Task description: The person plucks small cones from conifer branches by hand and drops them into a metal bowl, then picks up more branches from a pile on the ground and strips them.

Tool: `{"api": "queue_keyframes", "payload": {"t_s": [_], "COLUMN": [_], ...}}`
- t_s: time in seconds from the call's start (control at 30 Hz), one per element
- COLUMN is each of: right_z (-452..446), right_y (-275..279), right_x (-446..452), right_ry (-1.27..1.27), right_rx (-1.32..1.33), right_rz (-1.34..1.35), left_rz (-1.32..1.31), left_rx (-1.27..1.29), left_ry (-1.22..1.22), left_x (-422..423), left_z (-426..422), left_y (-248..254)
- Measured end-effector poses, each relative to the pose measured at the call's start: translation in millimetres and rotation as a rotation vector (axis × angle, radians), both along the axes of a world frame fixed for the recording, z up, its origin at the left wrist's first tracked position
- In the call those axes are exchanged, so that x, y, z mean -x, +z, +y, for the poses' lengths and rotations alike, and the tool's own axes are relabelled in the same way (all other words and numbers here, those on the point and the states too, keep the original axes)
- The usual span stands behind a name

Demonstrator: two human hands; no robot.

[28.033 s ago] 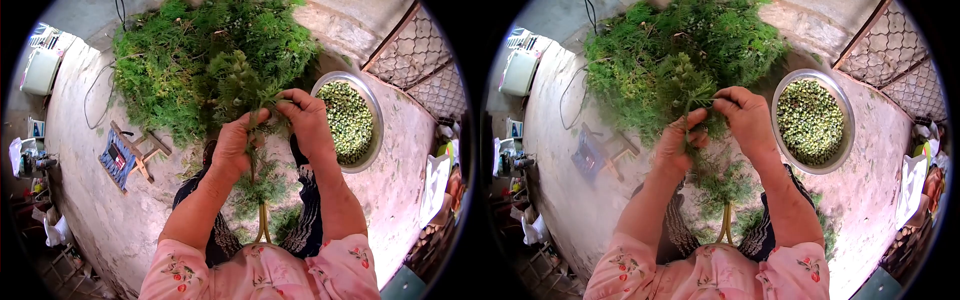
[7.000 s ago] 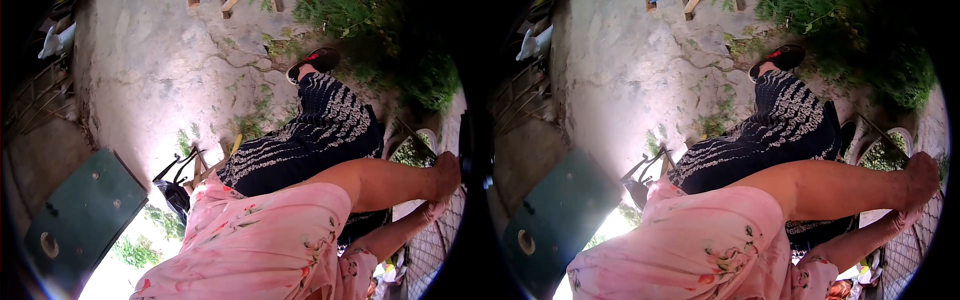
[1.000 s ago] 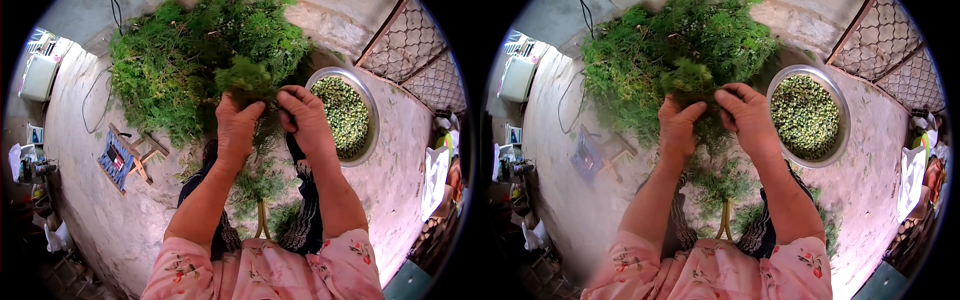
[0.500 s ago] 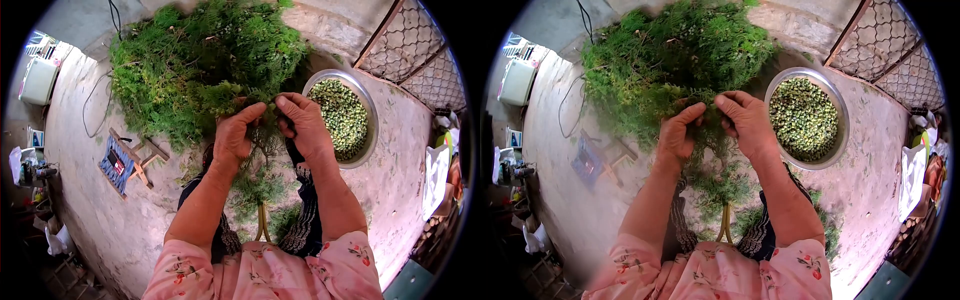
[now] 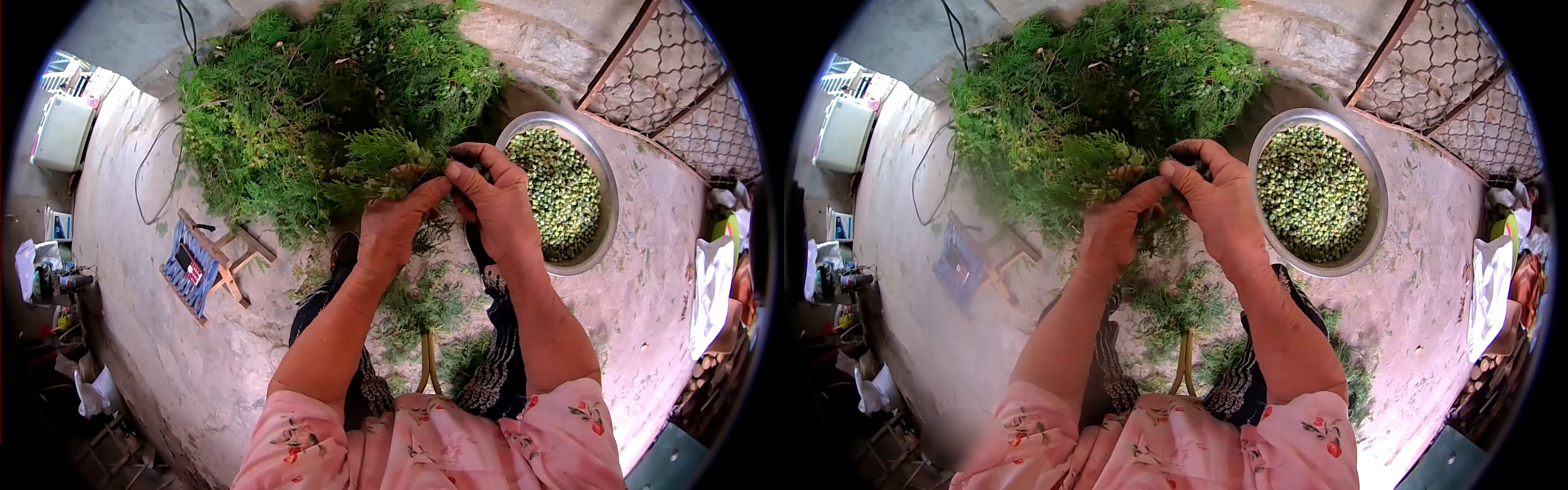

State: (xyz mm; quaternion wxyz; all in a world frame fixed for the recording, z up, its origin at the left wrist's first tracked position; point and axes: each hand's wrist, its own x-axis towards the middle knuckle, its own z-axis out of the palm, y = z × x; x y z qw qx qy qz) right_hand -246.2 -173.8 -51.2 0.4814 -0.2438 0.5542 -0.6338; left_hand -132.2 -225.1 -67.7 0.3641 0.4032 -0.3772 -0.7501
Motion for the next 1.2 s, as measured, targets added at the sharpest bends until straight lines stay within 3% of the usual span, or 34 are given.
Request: {"api": "queue_keyframes", "payload": {"t_s": [0.13,0.2,0.3,0.53,0.6,0.67,0.77,0.8,0.87,0.93,0.97,1.0,1.03,1.07,1.1,1.2], "right_z": [1.8,1.7,3.3,2.5,0.4,1.0,-7.0,-7.9,-7.2,8.2,8.3,7.0,24.0,20.7,30.1,50.4], "right_y": [-3.5,-0.2,2.0,-5.9,-6.9,-14.9,-55.9,-65.4,-105.2,-128.7,-133.5,-154.1,-120.4,-147.9,-139.1,-117.5], "right_x": [1.9,5.6,7.7,16.2,16.8,15.4,9.0,1.5,-29.3,-77.4,-99.7,-132.2,-142.5,-173.4,-186.9,-157.5], "right_ry": [0.023,0.056,0.056,0.034,-0.017,-0.122,-0.251,-0.208,0.009,0.124,0.239,0.234,0.262,0.408,0.237,0.266], "right_rx": [-0.012,0.029,0.028,0.161,0.184,0.052,-0.086,-0.203,-0.193,-0.078,-0.304,-0.184,-0.149,-0.081,-0.070,0.028], "right_rz": [0.006,-0.364,-0.553,-0.726,-0.648,-0.524,-0.469,-0.437,-0.282,0.160,0.151,0.443,0.469,0.586,0.379,0.465], "left_rz": [0.022,0.113,0.232,0.445,0.057,-0.349,-0.689,-0.668,-0.321,-0.021,0.093,0.156,0.206,0.237,0.260,0.323], "left_rx": [-0.032,-0.102,-0.217,-0.322,-0.249,-0.081,0.644,0.813,0.718,0.617,0.513,0.408,0.295,0.189,0.090,-0.111], "left_ry": [-0.024,-0.013,0.002,-0.135,-0.071,0.288,0.336,0.289,0.106,-0.313,-0.564,-0.727,-0.894,-0.984,-1.038,-1.042], "left_x": [-3.0,-4.5,-3.7,-6.0,-7.1,-15.2,-19.1,-8.6,43.6,70.9,86.7,98.7,113.7,122.1,131.3,142.9], "left_z": [-3.1,-4.0,-4.4,-12.9,-12.8,-34.9,-57.8,-52.2,-2.6,49.6,80.8,106.2,137.4,160.6,182.5,222.3], "left_y": [-5.3,-3.1,-1.1,-13.2,-9.5,-26.6,-9.8,6.7,70.6,88.1,88.7,85.8,80.4,74.5,67.8,58.9]}}
